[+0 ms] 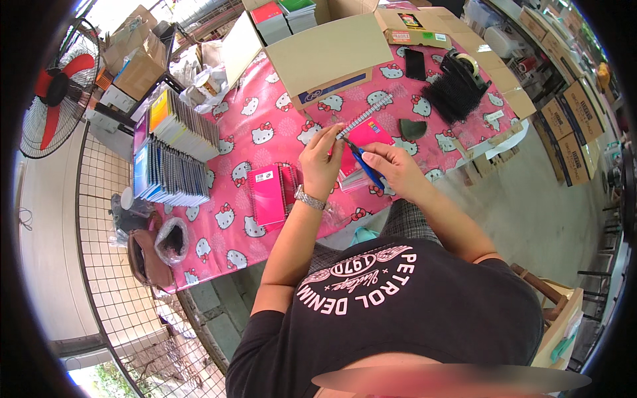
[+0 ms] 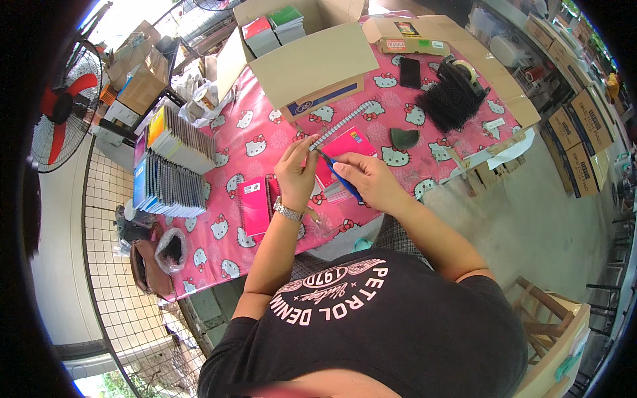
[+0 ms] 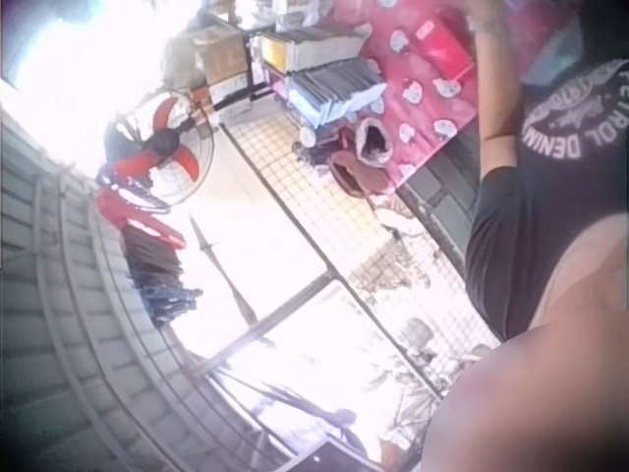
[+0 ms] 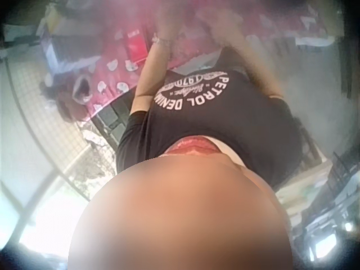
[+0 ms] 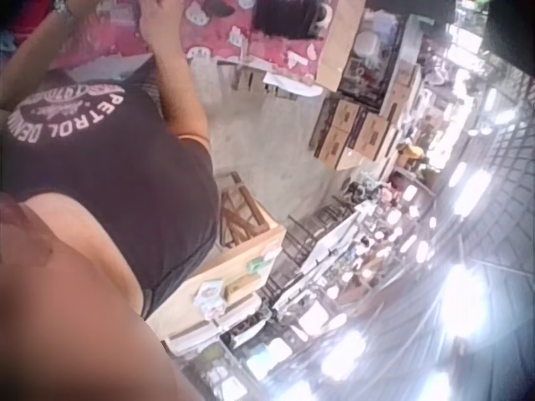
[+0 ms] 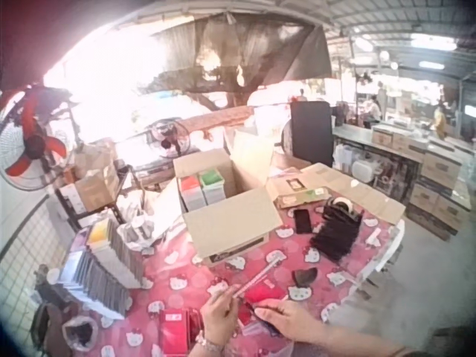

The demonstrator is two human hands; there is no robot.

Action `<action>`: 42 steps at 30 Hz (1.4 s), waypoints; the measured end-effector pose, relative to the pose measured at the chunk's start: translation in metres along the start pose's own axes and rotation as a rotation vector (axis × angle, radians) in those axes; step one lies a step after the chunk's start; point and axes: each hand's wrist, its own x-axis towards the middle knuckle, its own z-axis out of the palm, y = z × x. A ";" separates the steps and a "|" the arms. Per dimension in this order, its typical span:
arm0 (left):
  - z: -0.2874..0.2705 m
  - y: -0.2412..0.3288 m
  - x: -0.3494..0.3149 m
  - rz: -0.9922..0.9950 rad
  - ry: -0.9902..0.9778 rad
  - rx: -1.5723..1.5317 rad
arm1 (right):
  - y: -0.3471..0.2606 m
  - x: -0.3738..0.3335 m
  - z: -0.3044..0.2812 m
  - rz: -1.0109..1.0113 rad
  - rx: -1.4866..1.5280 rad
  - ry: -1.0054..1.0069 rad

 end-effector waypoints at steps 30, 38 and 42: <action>0.025 0.028 -0.001 0.211 -0.543 0.288 | 0.164 0.130 -0.259 0.018 -1.676 0.790; 0.024 0.026 -0.002 0.239 -0.733 0.390 | 0.105 0.104 -0.266 -0.198 -0.901 0.825; 0.002 0.033 0.027 0.191 -0.715 0.255 | 0.060 0.091 -0.238 -0.467 -0.593 0.545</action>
